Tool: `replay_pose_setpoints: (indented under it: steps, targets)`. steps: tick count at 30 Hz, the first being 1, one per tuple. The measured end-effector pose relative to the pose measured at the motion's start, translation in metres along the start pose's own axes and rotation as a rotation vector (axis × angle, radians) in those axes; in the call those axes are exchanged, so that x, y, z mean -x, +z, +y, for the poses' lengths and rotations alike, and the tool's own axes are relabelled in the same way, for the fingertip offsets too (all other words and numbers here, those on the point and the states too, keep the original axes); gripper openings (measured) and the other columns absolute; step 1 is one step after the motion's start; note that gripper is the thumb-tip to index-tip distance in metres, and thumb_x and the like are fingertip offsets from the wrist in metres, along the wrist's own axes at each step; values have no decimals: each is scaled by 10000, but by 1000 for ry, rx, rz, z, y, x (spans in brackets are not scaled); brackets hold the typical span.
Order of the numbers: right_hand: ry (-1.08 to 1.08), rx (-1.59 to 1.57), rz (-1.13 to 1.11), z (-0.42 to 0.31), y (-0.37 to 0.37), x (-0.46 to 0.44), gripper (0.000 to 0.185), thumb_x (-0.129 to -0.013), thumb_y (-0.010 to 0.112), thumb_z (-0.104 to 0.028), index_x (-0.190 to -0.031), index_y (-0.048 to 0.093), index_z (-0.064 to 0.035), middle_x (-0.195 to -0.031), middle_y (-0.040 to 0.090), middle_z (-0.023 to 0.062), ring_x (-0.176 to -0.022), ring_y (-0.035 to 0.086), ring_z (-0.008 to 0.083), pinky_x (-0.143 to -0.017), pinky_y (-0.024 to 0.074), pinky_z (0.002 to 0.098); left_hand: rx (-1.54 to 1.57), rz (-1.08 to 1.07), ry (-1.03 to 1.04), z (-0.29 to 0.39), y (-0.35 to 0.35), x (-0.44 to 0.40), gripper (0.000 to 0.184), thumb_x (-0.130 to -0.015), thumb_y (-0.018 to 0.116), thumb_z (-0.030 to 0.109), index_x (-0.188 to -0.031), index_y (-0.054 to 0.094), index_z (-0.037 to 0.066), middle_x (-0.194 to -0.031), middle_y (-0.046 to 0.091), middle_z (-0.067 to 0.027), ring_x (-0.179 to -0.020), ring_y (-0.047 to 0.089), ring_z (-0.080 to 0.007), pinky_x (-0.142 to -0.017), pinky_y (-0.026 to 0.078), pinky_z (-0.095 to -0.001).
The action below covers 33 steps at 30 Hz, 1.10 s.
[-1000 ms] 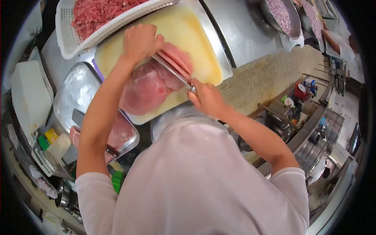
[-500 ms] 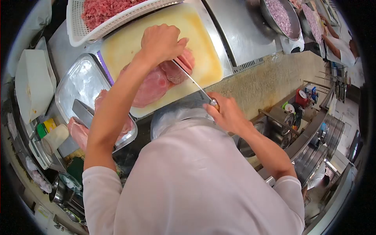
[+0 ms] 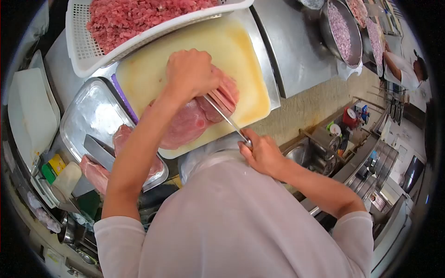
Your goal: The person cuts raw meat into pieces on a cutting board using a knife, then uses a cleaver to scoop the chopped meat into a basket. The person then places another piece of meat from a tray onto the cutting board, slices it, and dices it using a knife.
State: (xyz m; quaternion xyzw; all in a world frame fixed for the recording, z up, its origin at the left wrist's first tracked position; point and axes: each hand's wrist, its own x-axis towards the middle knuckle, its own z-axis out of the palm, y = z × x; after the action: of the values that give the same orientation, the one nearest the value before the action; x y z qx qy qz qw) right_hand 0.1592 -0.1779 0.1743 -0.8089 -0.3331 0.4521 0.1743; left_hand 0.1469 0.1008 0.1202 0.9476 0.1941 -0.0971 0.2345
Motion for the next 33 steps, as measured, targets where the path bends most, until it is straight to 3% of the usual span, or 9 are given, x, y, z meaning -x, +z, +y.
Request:
replay_pose_setpoints:
  steps: [4, 7, 10, 12, 15, 23, 27, 33]
  targets:
    - [-83, 16, 89, 14, 26, -31, 371, -999, 631, -194, -1282, 569, 38, -701, 669, 253, -721, 678, 468, -715, 531, 529, -36, 121, -15, -15, 4, -3, 346, -789, 665, 325, -810, 784, 0, -812, 734, -262, -781, 738, -439, -787, 590, -521]
    - [-172, 22, 243, 29, 40, -39, 301, -961, 645, -202, -1187, 593, -9, -775, 701, 261, -736, 688, 487, -702, 545, 581, -83, 189, 39, -20, 7, -8, 342, -796, 665, 328, -801, 777, 5, -815, 736, -255, -786, 736, -436, -780, 587, -525]
    - [-218, -15, 260, 32, 37, -39, 304, -953, 661, -195, -1176, 628, 8, -771, 698, 254, -711, 678, 487, -685, 537, 564, -91, 190, 84, -28, 12, -5, 346, -826, 662, 349, -791, 761, 20, -798, 723, -246, -777, 716, -439, -747, 568, -529]
    - [-227, -95, 241, 22, 20, -17, 317, -952, 674, -197, -1178, 648, 24, -763, 691, 255, -699, 675, 473, -675, 530, 537, -82, 102, 70, -21, -2, -2, 355, -847, 656, 365, -796, 762, 30, -801, 726, -237, -790, 714, -432, -740, 562, -528]
    - [-170, -173, 202, 12, 12, 35, 344, -953, 690, -200, -1184, 655, 53, -751, 679, 256, -680, 668, 449, -656, 514, 502, -124, 182, 127, 23, -27, 31, 364, -853, 651, 371, -801, 773, 32, -810, 733, -235, -788, 720, -426, -751, 567, -525]
    - [-15, -150, 66, 13, 5, 63, 362, -978, 673, -200, -1155, 632, 112, -694, 637, 249, -652, 663, 418, -631, 496, 492, -64, 49, 106, 41, -2, 40, 320, -820, 628, 312, -811, 794, 39, -837, 739, -256, -817, 733, -437, -797, 584, -511]
    - [55, -80, -34, -17, -16, 58, 372, -997, 643, -208, -1164, 621, 124, -686, 644, 250, -676, 673, 426, -663, 513, 500, -19, -63, 88, 31, -6, 26, 327, -812, 632, 319, -834, 806, 42, -864, 747, -256, -859, 740, -435, -816, 589, -502]
    - [74, -26, -51, -28, 1, 8, 361, -1003, 626, -209, -1191, 591, 96, -747, 679, 293, -734, 689, 477, -709, 533, 551, 12, -35, 33, -12, 6, -3, 349, -795, 651, 347, -857, 804, 39, -868, 744, -258, -858, 738, -437, -800, 583, -513]
